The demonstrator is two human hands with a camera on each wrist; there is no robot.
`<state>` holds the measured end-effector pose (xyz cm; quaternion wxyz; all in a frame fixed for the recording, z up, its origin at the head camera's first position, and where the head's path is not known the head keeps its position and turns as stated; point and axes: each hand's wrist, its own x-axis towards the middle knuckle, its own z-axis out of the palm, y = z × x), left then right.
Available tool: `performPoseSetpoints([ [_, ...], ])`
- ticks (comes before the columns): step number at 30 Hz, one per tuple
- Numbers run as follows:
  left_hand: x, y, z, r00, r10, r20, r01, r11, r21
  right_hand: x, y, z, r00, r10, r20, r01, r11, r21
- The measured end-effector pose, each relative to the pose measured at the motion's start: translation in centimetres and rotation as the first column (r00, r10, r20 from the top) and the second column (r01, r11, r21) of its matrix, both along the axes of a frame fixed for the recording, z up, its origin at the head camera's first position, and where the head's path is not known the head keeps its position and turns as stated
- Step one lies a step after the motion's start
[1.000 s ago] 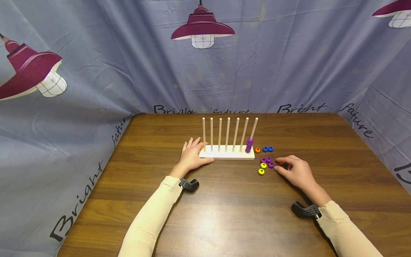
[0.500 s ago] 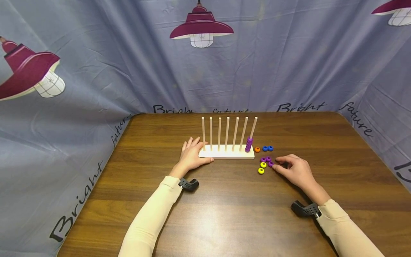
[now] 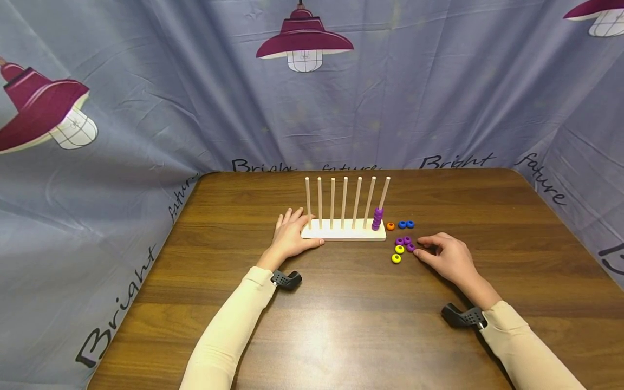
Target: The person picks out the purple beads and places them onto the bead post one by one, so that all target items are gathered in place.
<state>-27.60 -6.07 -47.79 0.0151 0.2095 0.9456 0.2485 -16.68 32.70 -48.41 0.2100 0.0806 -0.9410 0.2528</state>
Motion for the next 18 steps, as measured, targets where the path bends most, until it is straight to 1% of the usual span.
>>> performPoseSetpoints([
  [13, -0.04, 0.09, 0.1, 1.0, 0.0, -0.009, 0.0, 1.0, -0.009, -0.14, -0.56, 0.67, 0.996, -0.062, 0.065, 0.06, 0.997, 0.043],
  [18, 0.09, 0.12, 0.13, 1.0, 0.001, -0.013, -0.001, 1.0, -0.003, -0.17, -0.59, 0.49, 0.996, -0.064, 0.06, 0.061, 0.997, 0.049],
])
